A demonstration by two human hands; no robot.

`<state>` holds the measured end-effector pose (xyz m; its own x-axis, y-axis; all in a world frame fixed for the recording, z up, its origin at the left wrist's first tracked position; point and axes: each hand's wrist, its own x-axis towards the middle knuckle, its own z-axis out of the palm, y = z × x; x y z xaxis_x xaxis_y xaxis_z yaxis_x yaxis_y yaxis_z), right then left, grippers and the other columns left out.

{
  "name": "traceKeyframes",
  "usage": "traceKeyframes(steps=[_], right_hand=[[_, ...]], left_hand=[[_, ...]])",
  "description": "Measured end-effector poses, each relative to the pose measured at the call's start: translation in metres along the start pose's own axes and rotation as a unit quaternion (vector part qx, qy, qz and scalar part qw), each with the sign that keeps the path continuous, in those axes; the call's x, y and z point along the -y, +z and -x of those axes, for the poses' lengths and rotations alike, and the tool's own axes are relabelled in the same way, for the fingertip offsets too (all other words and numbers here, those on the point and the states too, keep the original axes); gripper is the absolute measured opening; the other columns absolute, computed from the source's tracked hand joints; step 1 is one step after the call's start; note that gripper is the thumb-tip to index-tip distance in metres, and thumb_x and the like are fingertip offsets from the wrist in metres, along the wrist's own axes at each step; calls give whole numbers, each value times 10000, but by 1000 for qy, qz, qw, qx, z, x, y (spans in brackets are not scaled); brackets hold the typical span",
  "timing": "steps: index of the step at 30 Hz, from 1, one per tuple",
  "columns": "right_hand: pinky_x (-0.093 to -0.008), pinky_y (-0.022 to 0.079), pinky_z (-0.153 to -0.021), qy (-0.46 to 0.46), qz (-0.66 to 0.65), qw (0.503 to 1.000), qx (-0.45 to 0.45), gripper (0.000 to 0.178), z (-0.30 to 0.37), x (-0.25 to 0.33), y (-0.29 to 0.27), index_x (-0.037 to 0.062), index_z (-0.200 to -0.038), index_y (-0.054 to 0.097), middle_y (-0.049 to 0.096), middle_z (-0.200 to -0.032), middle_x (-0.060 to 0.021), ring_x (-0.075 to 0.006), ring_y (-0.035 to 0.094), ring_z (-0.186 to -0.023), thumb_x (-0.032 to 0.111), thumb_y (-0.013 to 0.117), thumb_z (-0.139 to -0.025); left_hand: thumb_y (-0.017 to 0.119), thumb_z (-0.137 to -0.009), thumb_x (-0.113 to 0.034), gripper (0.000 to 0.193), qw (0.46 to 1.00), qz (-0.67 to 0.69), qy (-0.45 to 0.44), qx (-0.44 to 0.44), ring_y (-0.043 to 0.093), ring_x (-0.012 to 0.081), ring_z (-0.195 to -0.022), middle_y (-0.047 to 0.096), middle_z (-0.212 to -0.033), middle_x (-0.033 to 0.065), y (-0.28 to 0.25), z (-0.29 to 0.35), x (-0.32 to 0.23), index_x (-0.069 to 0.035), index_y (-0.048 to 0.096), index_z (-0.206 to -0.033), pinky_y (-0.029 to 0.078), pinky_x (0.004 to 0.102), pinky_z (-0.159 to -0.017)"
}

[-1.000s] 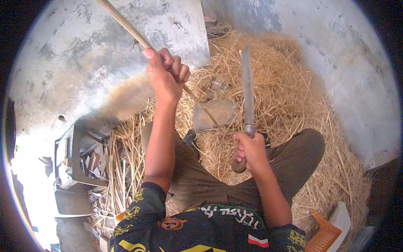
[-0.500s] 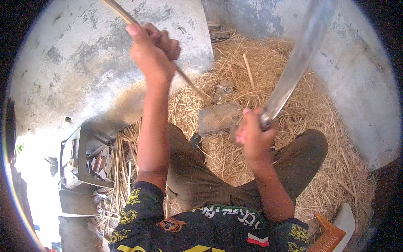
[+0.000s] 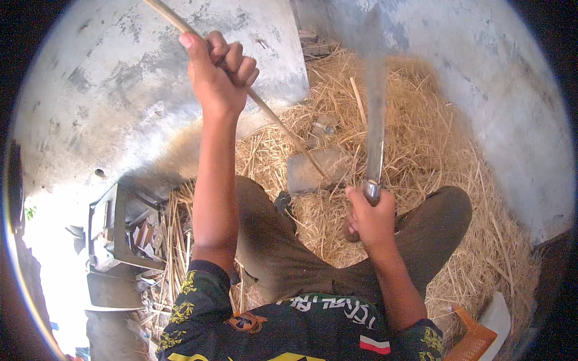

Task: The person sits cross-legged on a bed of straw and uses a large knife to shave and smooth a thin wooden stick. They hold the stick in their left hand and repeatedly scrape the blade along its length to remove the outer layer, occasionally rotating the stick to work on different sides.

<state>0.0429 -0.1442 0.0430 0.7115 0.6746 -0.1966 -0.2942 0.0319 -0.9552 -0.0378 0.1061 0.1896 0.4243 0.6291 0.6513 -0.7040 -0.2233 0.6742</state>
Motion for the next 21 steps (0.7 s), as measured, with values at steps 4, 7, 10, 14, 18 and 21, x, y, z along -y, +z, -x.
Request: traceKeyframes(steps=[4, 7, 10, 14, 18, 21], right_hand=[[-301, 366, -349, 61, 106, 992, 40, 178, -6, -52, 21, 43, -809, 498, 468, -543, -1, -115, 437, -386, 131, 639, -871], [-302, 364, -348, 246, 111, 959, 84, 156, -12, -63, 7, 52, -786, 502, 440, -532, 6, -103, 401, -373, 93, 634, -859], [-291, 344, -349, 154, 80, 984, 31, 173, -16, -53, -12, 67, -756, 493, 421, -519, 20, -92, 385, -372, 98, 632, -854], [-302, 346, -345, 53, -60, 997, -4, 221, -2, -14, 5, 69, -720, 479, 443, -525, 4, -103, 415, -379, 120, 642, -860], [-299, 352, -355, 111, 26, 989, 94, 222, 2, -37, 17, 66, -725, 459, 420, -514, 13, -95, 394, -374, 97, 627, -866], [-290, 349, -357, 193, 47, 972, 128, 223, 3, -38, 11, 67, -731, 463, 433, -529, 14, -91, 402, -385, 96, 642, -859]], left_hand=[[403, -910, -754, 647, 1000, 12, -20, -3, 126, 90, -454, 165, -531, -50, 25, 0, 10, -167, 272, -672, 115, 284, -422], [378, -925, -744, 641, 1000, -20, 6, 12, 113, 87, -460, 167, -532, -51, 27, 2, 14, -162, 282, -673, 116, 283, -421], [366, -931, -739, 639, 999, 9, -8, 38, 101, 86, -466, 167, -536, -52, 16, -3, 9, -159, 287, -675, 115, 282, -420], [361, -936, -734, 634, 997, 39, -28, 67, 94, 85, -468, 164, -541, -54, 13, -1, 5, -161, 286, -675, 111, 281, -418], [345, -941, -730, 626, 996, 52, -25, 61, 99, 83, -461, 164, -540, -62, 29, 6, 6, -169, 280, -671, 114, 277, -412], [330, -937, -738, 622, 996, 46, -33, 73, 108, 80, -453, 163, -540, -71, 19, 9, 7, -179, 273, -671, 120, 272, -405]])
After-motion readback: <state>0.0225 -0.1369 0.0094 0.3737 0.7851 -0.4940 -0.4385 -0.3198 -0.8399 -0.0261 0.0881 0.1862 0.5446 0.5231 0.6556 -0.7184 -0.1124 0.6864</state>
